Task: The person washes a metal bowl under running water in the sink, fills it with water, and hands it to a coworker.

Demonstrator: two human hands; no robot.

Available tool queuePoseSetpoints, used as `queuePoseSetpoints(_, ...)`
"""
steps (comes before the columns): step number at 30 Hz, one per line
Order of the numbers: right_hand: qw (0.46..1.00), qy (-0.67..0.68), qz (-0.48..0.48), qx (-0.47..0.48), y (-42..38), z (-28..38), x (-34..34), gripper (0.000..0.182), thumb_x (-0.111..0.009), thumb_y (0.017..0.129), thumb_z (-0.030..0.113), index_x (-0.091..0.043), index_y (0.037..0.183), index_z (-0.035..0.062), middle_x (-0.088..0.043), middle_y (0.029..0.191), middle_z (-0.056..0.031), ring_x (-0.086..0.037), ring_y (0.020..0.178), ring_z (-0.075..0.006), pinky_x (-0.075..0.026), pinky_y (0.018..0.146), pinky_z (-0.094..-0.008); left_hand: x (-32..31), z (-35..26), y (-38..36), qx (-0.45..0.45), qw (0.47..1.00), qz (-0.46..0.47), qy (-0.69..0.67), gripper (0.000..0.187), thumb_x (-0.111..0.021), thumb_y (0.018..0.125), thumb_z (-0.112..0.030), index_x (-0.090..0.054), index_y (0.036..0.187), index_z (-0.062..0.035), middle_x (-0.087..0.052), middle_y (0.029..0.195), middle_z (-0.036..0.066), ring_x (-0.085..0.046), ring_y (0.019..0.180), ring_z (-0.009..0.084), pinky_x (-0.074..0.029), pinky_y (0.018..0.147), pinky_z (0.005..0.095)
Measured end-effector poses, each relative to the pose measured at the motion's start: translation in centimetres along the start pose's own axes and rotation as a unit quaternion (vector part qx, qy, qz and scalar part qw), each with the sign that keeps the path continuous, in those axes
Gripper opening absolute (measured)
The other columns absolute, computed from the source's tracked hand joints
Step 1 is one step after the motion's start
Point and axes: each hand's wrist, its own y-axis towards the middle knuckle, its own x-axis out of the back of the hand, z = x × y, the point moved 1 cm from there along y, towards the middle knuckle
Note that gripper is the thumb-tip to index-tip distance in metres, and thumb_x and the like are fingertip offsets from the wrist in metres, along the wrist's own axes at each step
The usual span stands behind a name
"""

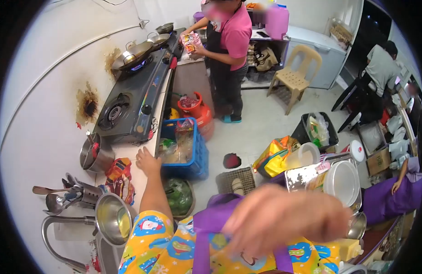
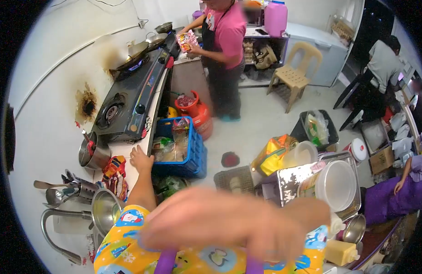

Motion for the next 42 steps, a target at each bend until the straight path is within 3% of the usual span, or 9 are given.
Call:
queuePoseSetpoints(5,0.97,-0.003,0.023,0.243,-0.3,-1.1,-5.0,0.096,-0.025,0.093,0.07,-0.055,0.116,-0.0181,-0.057,0.114,-0.0358,-0.06,0.103,-0.0468,-0.054,0.081,-0.0529,0.6,-0.2,-0.1,0.014,1.0,0.024,-0.005,0.086,-0.079,0.068,-0.036,-0.04,0.141,-0.0126,-0.04,0.145,0.011,-0.035,0.136,0.0293,-0.031,0.11,0.0494)
queuePoseSetpoints(16,0.949,-0.082,0.06,0.297,-0.9,1.2,-2.6,0.101,-0.018,0.091,0.075,-0.057,0.117,-0.0153,-0.056,0.118,-0.0362,-0.054,0.11,-0.0541,-0.052,0.086,-0.0552,0.2,-0.1,0.2,0.012,1.0,0.022,0.001,0.091,-0.081,0.066,-0.04,-0.039,0.142,-0.0128,-0.04,0.145,0.011,-0.034,0.137,0.0306,-0.029,0.111,0.0491)
queuePoseSetpoints(23,0.926,-0.022,0.012,0.376,-0.1,1.5,-2.4,0.075,-0.027,0.098,0.061,-0.054,0.129,-0.0028,-0.052,0.129,-0.0268,-0.049,0.12,-0.0484,-0.045,0.095,-0.0612,0.5,-0.2,0.1,0.001,0.999,0.042,0.002,0.095,-0.081,0.065,-0.045,-0.039,0.144,-0.0119,-0.036,0.149,0.013,-0.032,0.139,0.0313,-0.031,0.11,0.0497)
queuePoseSetpoints(27,0.969,0.016,0.02,0.245,-2.7,3.0,-3.1,0.061,-0.03,0.101,0.053,-0.055,0.122,0.0009,-0.053,0.119,-0.0204,-0.054,0.113,-0.0463,-0.046,0.091,-0.065,0.5,-0.3,0.1,-0.006,1.0,0.021,0.014,0.089,-0.079,0.066,-0.035,-0.039,0.142,-0.0109,-0.039,0.146,0.014,-0.036,0.135,0.0317,-0.036,0.106,0.0495)
queuePoseSetpoints(30,0.95,-0.006,-0.045,0.308,-2.0,4.2,-4.0,0.047,-0.042,0.1,0.043,-0.059,0.111,0.0003,-0.057,0.101,-0.018,-0.059,0.102,-0.0402,-0.048,0.088,-0.0636,0.3,-0.5,0.0,-0.016,1.0,0.006,0.016,0.086,-0.078,0.066,-0.032,-0.04,0.14,-0.0108,-0.041,0.144,0.014,-0.039,0.133,0.0313,-0.037,0.104,0.0501)
queuePoseSetpoints(31,0.892,-0.025,-0.084,0.444,-0.4,2.3,-4.3,0.044,-0.047,0.098,0.042,-0.061,0.105,0.0007,-0.058,0.102,-0.0187,-0.059,0.102,-0.0401,-0.047,0.09,-0.0627,0.3,-0.4,-0.1,-0.016,1.0,0.003,0.015,0.086,-0.078,0.066,-0.032,-0.04,0.14,-0.0107,-0.041,0.143,0.014,-0.039,0.133,0.0314,-0.037,0.104,0.0501)
queuePoseSetpoints(33,0.832,-0.033,-0.088,0.547,-0.3,1.0,-3.8,0.033,-0.055,0.095,0.036,-0.061,0.098,0.0037,-0.06,0.102,-0.0183,-0.06,0.099,-0.0381,-0.048,0.091,-0.0592,0.3,-0.2,-0.2,-0.02,1.0,-0.001,0.02,0.085,-0.078,0.067,-0.032,-0.039,0.14,-0.0109,-0.041,0.143,0.014,-0.039,0.133,0.0311,-0.037,0.104,0.0497)
queuePoseSetpoints(35,0.865,-0.021,-0.024,0.5,-1.2,0.8,-2.0,0.016,-0.058,0.094,0.024,-0.059,0.097,0.0088,-0.061,0.1,-0.0158,-0.062,0.095,-0.0344,-0.05,0.09,-0.0541,0.1,-0.3,0.0,-0.023,1.0,-0.003,0.021,0.085,-0.077,0.067,-0.032,-0.04,0.14,-0.011,-0.041,0.143,0.014,-0.039,0.132,0.0309,-0.037,0.104,0.0496)
queuePoseSetpoints(42,0.884,-0.062,0.008,0.463,-2.2,1.6,-0.6,0.013,-0.06,0.092,0.022,-0.058,0.091,0.0092,-0.062,0.096,-0.0135,-0.062,0.09,-0.0328,-0.049,0.085,-0.0506,0.3,-0.2,-0.4,-0.026,0.999,-0.017,0.033,0.082,-0.073,0.069,-0.035,-0.042,0.14,-0.0114,-0.043,0.141,0.013,-0.043,0.13,0.0311,-0.041,0.1,0.0491)
